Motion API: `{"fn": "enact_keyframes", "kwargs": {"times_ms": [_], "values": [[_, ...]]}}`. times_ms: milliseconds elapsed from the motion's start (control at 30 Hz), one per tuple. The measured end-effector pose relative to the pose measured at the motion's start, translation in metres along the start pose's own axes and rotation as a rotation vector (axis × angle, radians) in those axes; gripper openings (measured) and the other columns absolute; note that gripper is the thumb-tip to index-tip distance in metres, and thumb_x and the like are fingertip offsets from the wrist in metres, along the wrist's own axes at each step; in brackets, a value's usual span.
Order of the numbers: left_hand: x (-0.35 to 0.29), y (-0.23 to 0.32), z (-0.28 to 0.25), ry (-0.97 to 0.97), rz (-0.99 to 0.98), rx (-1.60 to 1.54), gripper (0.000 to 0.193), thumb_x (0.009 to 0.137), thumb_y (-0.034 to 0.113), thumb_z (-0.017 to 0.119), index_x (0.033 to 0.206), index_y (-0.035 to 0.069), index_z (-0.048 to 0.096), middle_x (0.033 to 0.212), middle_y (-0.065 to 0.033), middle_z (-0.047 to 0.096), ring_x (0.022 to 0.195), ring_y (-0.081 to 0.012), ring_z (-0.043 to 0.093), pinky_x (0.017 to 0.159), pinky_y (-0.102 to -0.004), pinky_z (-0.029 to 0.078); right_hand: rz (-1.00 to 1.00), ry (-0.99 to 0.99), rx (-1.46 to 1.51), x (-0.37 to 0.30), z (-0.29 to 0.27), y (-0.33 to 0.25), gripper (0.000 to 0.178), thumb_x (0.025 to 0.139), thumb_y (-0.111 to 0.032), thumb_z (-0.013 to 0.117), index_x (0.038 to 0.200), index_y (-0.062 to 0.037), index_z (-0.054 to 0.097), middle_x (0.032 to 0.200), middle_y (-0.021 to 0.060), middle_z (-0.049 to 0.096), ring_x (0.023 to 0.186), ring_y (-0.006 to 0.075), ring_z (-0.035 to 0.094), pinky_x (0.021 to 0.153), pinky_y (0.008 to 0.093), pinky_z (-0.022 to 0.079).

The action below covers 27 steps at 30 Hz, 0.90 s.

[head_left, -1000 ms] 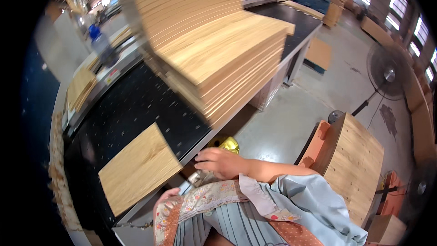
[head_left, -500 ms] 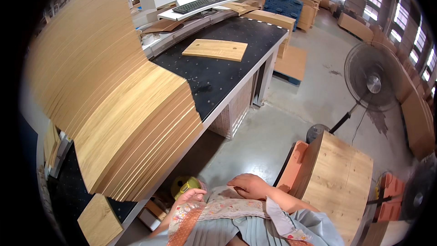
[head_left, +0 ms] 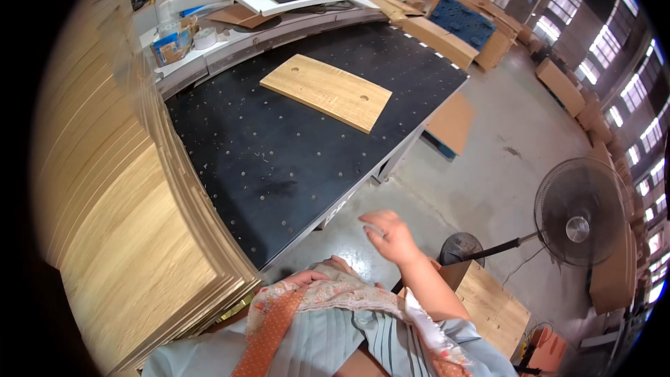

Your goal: The person picks up wood panels from a stack, places them on a machine bed for edge processing, and moves them to a secondary stack.

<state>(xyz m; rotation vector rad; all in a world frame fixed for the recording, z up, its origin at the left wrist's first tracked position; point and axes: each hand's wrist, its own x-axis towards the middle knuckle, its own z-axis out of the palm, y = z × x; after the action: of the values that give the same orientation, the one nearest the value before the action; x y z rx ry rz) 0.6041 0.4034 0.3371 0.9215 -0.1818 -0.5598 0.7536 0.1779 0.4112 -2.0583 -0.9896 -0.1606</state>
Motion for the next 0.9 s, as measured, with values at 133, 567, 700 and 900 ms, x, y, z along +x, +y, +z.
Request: {"fn": "enact_keyframes", "kwargs": {"times_ms": [133,567,700,900], "values": [[0.019,0.020,-0.003,0.123,0.097,0.048,0.043,0.091,0.014,0.057,0.127,-0.002,0.042,0.118,-0.0123,0.056,0.109,-0.0181,0.054,0.096,-0.0302,0.039,-0.022,0.154,-0.047,0.044,-0.010,0.073,0.023,0.075,-0.006,0.064,0.098,-0.0044,0.064,0.102,0.0137,0.062,0.101,0.0325,0.055,0.089,0.0403,0.043],[0.114,0.048,0.022,0.751,0.494,0.310,0.032,0.090,0.013,0.057,0.119,0.000,0.049,0.103,-0.0115,0.062,0.096,-0.0167,0.059,0.088,-0.0288,0.045,-0.115,-0.256,-0.408,0.244,-0.042,0.213,0.058,0.086,-0.046,0.052,0.127,-0.0061,0.047,0.137,0.0117,0.041,0.134,0.0324,0.026,0.105,0.0581,0.021],[0.152,0.067,0.043,1.100,0.583,0.116,0.021,0.089,0.011,0.059,0.108,0.002,0.056,0.088,-0.0078,0.064,0.081,-0.0145,0.060,0.076,-0.0282,0.049,-0.182,-0.292,-0.420,0.212,-0.067,0.224,0.054,0.083,-0.043,0.058,0.123,-0.0069,0.051,0.133,0.0087,0.046,0.132,0.0325,0.030,0.104,0.0580,0.022],[0.146,0.065,0.043,1.322,0.688,0.233,0.015,0.089,0.000,0.052,0.102,-0.001,0.058,0.087,-0.0091,0.063,0.080,-0.0142,0.060,0.076,-0.0272,0.050,-0.282,-0.165,-0.107,0.146,-0.155,0.260,0.037,0.080,-0.023,0.066,0.110,-0.0049,0.057,0.116,0.0131,0.054,0.119,0.0320,0.044,0.100,0.0486,0.033]]}}
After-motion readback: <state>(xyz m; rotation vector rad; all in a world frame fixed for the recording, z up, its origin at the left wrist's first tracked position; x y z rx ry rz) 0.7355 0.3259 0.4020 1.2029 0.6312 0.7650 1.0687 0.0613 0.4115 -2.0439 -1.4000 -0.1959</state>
